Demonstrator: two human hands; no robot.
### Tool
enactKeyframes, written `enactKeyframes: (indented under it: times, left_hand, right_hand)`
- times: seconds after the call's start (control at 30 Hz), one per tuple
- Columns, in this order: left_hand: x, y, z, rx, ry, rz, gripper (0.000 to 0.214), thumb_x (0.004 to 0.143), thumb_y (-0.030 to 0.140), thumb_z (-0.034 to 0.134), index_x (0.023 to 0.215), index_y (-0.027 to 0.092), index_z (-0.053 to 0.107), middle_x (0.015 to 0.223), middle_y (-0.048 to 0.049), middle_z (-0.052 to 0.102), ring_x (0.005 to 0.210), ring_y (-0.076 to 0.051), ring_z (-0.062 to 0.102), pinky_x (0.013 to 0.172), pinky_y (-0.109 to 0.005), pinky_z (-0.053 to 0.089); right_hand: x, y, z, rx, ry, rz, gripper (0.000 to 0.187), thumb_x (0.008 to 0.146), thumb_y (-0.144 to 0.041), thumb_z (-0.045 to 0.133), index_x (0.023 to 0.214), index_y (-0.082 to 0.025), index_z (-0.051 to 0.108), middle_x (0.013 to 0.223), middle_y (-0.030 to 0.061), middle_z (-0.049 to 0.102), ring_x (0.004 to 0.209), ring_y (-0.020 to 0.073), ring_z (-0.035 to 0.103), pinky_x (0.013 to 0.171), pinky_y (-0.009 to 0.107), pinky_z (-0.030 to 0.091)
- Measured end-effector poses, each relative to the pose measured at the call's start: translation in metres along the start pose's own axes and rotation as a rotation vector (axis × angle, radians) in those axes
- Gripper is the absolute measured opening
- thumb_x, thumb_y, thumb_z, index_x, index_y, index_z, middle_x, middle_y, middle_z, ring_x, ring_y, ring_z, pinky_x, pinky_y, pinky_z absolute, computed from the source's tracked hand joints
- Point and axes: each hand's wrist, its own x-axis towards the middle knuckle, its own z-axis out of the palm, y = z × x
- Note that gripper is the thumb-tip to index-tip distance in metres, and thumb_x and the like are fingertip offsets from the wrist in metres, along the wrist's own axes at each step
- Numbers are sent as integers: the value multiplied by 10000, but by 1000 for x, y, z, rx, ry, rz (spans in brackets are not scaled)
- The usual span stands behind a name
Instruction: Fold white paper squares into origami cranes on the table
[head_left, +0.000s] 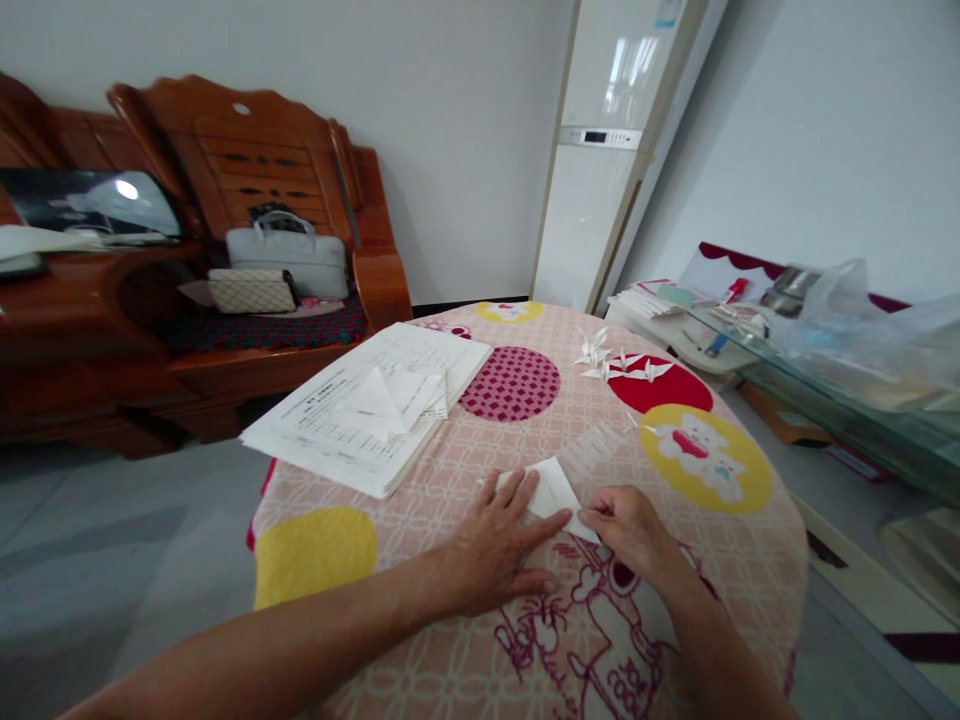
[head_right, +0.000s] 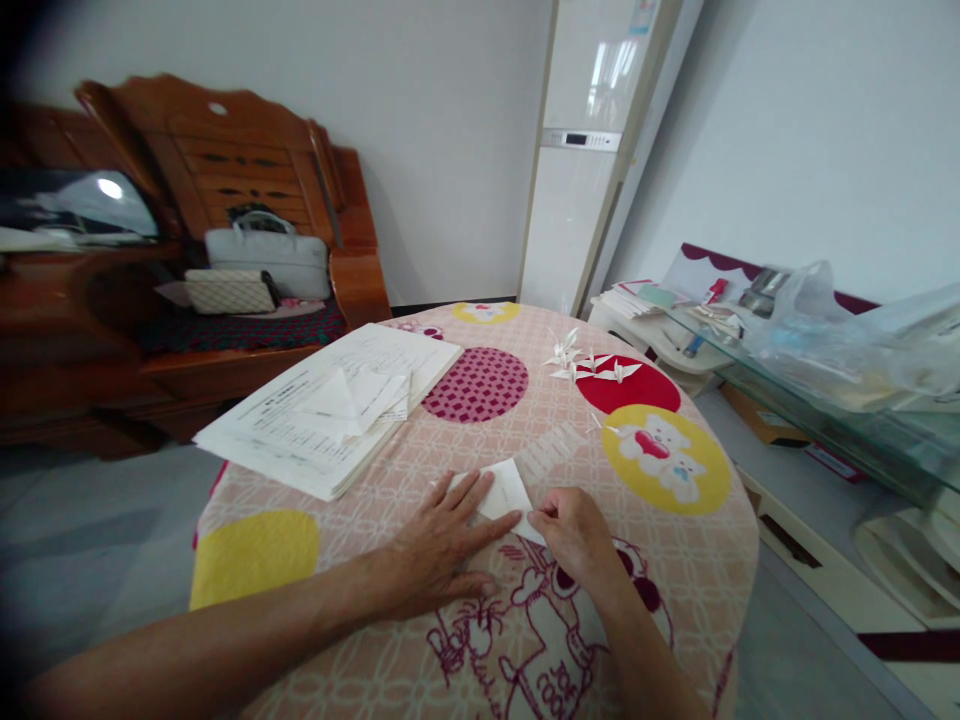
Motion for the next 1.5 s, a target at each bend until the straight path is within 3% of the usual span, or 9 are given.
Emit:
enactKeyframes:
  times: [0.6, 0.8, 1.03, 1.27, 1.5]
  left_hand:
    - [0, 0, 3, -42, 9, -6, 792, 810, 678, 505, 1484, 427, 172, 1593, -110, 62, 1433, -410, 106, 1102, -637, 113]
    - [0, 2, 2, -19, 6, -10, 839, 785, 651, 572, 1487, 408, 184, 1596, -103, 59, 1429, -416, 117, 1099, -642, 119]
    - [-2, 0, 6, -43, 70, 15, 773, 828, 730, 378, 1494, 399, 167, 1593, -123, 34, 1433, -422, 85, 1097, -642, 117]
    - [0, 2, 5, -36, 25, -8, 812, 806, 730, 425, 1495, 408, 138, 1590, -128, 50, 1431, -434, 61, 1080, -675, 92]
    - [0, 2, 5, -50, 30, -3, 781, 820, 745, 357, 1493, 415, 137, 1590, -131, 50, 1432, -438, 49, 1048, -724, 61]
  right_hand:
    - [1, 0, 6, -185, -5, 40, 279, 788, -342, 515, 561, -180, 530, 560, 10, 537, 565, 152, 481, 534, 260, 258]
    - [2, 3, 7, -195, -1, 39, 288, 780, -356, 511, 548, -185, 507, 555, 13, 528, 567, 154, 476, 541, 261, 269]
    - [1, 1, 6, -187, 5, 34, 278, 765, -356, 499, 542, -193, 463, 547, 5, 486, 549, 148, 435, 529, 263, 255]
    - [-1, -2, 5, -192, 49, 6, 274, 756, -333, 515, 525, -195, 466, 531, 6, 496, 533, 146, 441, 513, 257, 259]
    - [-1, 2, 7, -173, 57, 4, 281, 760, -355, 507, 530, -195, 477, 536, 7, 499, 542, 151, 452, 514, 254, 269]
